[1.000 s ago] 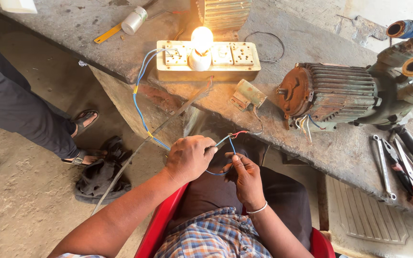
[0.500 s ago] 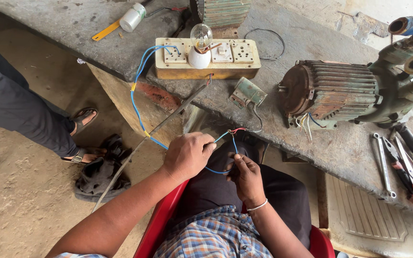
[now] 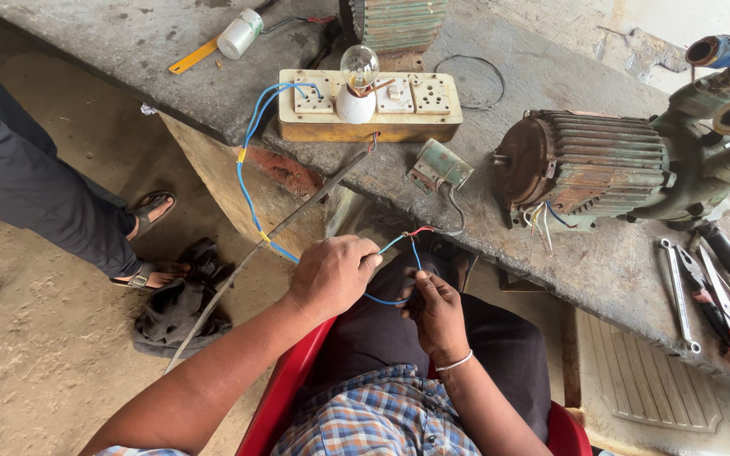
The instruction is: The person sits at a workbench and prepares blue electrical wires, stripping and twisting the ends by hand and with pliers. They attach the wires to the terminals of an electric motor and a test lamp board, then handle the connections to check the setup.
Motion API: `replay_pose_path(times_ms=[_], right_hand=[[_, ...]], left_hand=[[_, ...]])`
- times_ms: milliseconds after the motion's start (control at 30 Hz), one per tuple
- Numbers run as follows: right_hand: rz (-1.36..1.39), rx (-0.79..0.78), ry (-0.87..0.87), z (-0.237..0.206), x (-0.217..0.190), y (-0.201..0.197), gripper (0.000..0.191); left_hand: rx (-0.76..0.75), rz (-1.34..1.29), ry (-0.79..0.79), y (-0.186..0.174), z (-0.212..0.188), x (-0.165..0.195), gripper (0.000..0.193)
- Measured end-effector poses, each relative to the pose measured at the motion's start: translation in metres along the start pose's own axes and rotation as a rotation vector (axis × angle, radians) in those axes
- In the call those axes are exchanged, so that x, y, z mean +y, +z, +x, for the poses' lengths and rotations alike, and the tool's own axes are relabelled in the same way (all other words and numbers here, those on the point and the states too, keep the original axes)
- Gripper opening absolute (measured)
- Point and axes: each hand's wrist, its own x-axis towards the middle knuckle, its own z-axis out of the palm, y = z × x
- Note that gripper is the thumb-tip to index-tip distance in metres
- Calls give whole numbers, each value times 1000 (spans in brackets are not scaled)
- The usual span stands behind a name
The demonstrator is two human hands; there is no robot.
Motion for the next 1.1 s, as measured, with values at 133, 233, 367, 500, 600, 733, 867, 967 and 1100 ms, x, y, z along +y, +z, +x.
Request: replay_pose_path(times_ms=[133, 233, 367, 500, 600, 733, 867, 967, 1100], right_hand=[[8, -1, -15, 1, 1, -1, 32], [10, 1, -24, 0, 1, -1, 32], [11, 19, -24, 0, 3, -3, 32], [15, 27, -31, 0, 4, -9, 32], [26, 15, -28, -2, 6, -17, 30], [22, 16, -12, -9, 13, -27, 27], [56, 32, -76, -13, 18, -34, 26], [63, 28, -105, -16, 14, -32, 27], [21, 1, -162, -27, 5, -23, 31]], left_hand=[[-91, -157, -103, 7, 7, -12, 22], [-139, -351, -305, 10, 11, -26, 20], [-219, -567, -413, 15, 11, -38, 19], [-209, -724, -456, 21, 11, -45, 17], [-213, -975, -447, 24, 12, -53, 13], [-215, -957, -352, 26, 5, -62, 11], [-291, -1189, -361, 30, -2, -60, 10], [-267, -1046, -362, 28, -4, -51, 12], [-164, -756, -206, 31, -13, -29, 17]])
